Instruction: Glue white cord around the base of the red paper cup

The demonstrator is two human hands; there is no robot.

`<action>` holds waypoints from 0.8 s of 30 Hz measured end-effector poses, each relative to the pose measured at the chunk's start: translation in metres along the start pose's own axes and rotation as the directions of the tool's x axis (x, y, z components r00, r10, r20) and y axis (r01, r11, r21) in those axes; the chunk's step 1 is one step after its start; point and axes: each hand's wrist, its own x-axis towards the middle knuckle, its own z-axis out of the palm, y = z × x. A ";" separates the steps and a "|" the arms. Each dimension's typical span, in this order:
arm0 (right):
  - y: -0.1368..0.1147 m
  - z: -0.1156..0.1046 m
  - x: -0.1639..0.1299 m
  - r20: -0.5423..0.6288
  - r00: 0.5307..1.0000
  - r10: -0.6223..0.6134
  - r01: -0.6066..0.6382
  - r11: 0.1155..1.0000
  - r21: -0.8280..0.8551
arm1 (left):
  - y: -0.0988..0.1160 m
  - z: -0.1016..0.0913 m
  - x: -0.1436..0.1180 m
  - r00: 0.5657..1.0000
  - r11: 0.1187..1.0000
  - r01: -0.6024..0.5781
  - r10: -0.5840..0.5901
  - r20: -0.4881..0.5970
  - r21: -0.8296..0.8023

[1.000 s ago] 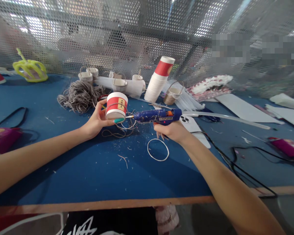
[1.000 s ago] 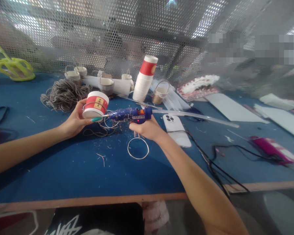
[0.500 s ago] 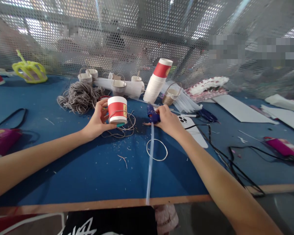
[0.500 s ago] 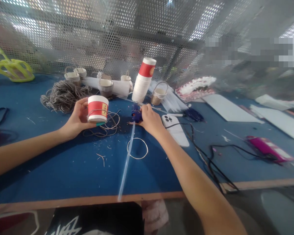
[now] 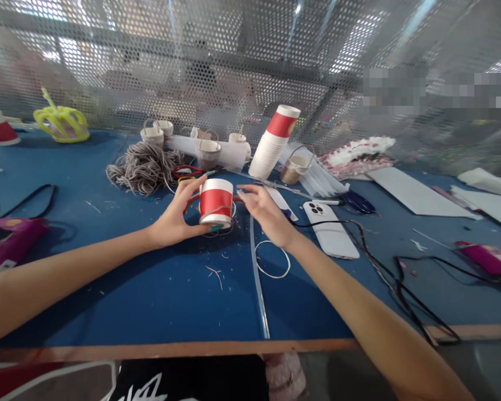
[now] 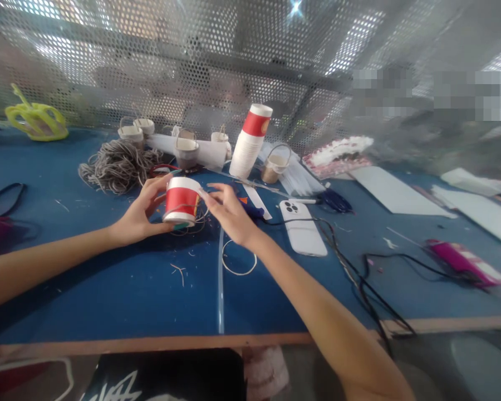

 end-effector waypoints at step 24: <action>-0.012 -0.003 0.001 0.104 0.920 0.377 -0.391 0.891 0.231 | 0.002 0.000 0.000 0.999 1.000 0.031 -0.031 0.036 -0.002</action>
